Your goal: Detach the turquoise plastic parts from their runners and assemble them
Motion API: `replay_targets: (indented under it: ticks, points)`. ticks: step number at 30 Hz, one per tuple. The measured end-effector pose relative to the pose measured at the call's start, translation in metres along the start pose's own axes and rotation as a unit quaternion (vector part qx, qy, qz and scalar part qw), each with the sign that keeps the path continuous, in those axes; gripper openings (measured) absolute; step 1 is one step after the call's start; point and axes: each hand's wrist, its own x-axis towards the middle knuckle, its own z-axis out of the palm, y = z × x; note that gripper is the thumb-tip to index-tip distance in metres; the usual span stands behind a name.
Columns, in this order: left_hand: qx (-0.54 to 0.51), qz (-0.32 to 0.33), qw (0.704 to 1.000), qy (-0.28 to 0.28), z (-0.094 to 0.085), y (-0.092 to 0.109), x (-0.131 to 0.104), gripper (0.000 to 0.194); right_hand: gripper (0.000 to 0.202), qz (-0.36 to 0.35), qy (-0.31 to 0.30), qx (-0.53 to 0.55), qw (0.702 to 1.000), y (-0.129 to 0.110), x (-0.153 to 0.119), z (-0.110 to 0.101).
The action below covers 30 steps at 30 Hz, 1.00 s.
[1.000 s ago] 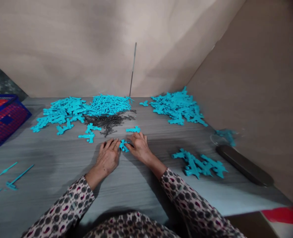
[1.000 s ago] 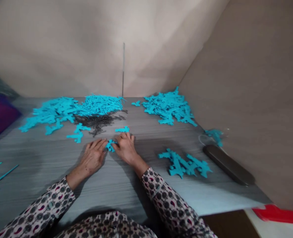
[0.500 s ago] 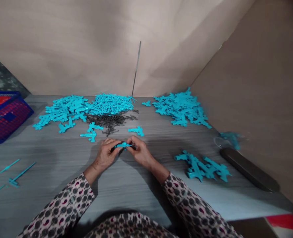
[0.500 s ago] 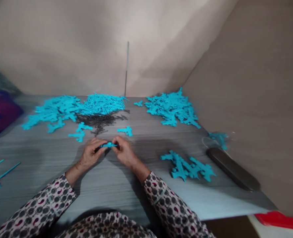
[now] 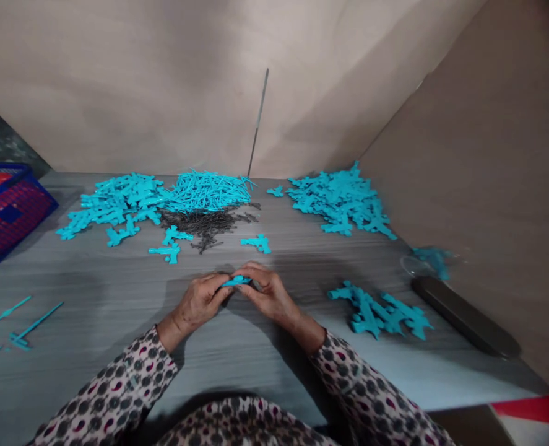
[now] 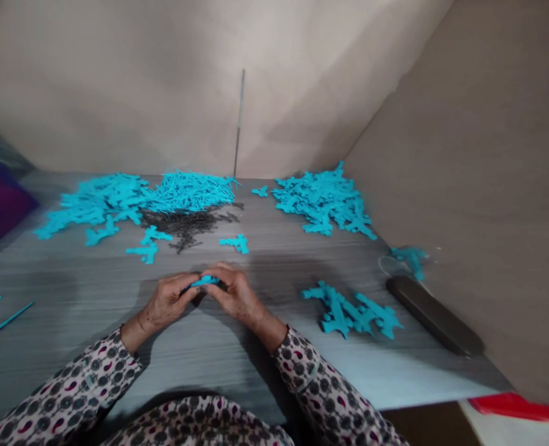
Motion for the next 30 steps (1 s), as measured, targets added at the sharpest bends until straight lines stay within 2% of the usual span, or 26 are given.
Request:
replay_targets:
  ticks: [9,14,18,21,26,30]
  points:
    - [-0.039,0.006,0.999,0.017,0.003,0.003,-0.004,0.025,0.023,-0.063,0.002,-0.048,0.997,-0.01,-0.001,-0.004]
    - [-0.083,0.017,0.996,0.024,0.001,0.0,-0.001,0.024,0.019,-0.063,-0.01,-0.029,0.998,-0.009,0.0,-0.009]
    - [-0.129,0.014,0.99,0.049,-0.002,0.001,0.002,0.025,0.023,-0.065,-0.002,-0.051,0.997,-0.011,-0.004,-0.017]
    - [-0.145,-0.003,0.987,0.07,-0.003,0.002,0.002,0.023,0.015,-0.066,0.0,-0.055,0.996,-0.011,-0.007,-0.018]
    - [-0.147,-0.007,0.987,0.059,-0.001,0.004,0.002,0.018,0.009,-0.086,0.014,-0.057,0.995,-0.009,-0.011,-0.012]
    - [-0.114,0.027,0.992,0.041,-0.002,0.008,0.004,0.014,0.01,-0.109,-0.017,-0.126,0.986,-0.014,-0.013,-0.011]
